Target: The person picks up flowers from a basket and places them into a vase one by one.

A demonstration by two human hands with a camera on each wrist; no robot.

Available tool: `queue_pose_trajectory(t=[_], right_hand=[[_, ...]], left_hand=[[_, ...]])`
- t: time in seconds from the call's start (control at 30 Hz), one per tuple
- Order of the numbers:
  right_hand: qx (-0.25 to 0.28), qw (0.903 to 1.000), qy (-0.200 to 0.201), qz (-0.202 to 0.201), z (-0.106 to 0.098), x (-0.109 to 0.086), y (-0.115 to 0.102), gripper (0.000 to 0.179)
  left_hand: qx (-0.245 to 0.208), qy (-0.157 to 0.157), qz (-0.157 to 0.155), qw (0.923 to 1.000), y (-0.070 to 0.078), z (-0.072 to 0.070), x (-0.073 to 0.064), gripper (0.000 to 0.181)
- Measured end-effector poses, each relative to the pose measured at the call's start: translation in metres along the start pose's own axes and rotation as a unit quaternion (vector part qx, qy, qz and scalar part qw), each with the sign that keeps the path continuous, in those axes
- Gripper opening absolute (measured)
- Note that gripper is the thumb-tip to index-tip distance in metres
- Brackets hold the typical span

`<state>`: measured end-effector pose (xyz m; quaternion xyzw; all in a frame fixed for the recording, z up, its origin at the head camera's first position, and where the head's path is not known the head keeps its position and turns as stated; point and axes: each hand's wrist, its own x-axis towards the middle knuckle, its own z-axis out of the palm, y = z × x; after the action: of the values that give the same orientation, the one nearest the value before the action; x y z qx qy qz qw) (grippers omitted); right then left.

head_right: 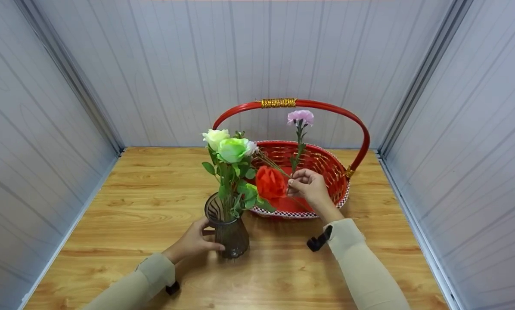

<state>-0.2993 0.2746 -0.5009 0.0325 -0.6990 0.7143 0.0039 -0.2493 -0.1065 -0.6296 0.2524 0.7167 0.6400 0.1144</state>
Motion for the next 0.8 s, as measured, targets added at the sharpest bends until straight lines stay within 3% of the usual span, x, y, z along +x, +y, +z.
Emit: queue_pose_trajectory(t=[0.27,0.47,0.8], right_hand=[[0.04,0.9992,-0.006,0.0,0.007,-0.013,0.002,0.022],[0.029,0.9994,-0.004,-0.018,0.011,-0.023,-0.001,0.019],[0.013,0.9982,0.028,-0.052,0.02,-0.041,-0.017,0.02]], left_hand=[[0.001,0.0,0.0,1.0,-0.001,0.0,0.0,0.06],[-0.016,-0.004,-0.012,0.9998,0.001,0.0,-0.001,0.062],[0.004,0.003,-0.013,0.9999,0.002,0.0,-0.002,0.061]])
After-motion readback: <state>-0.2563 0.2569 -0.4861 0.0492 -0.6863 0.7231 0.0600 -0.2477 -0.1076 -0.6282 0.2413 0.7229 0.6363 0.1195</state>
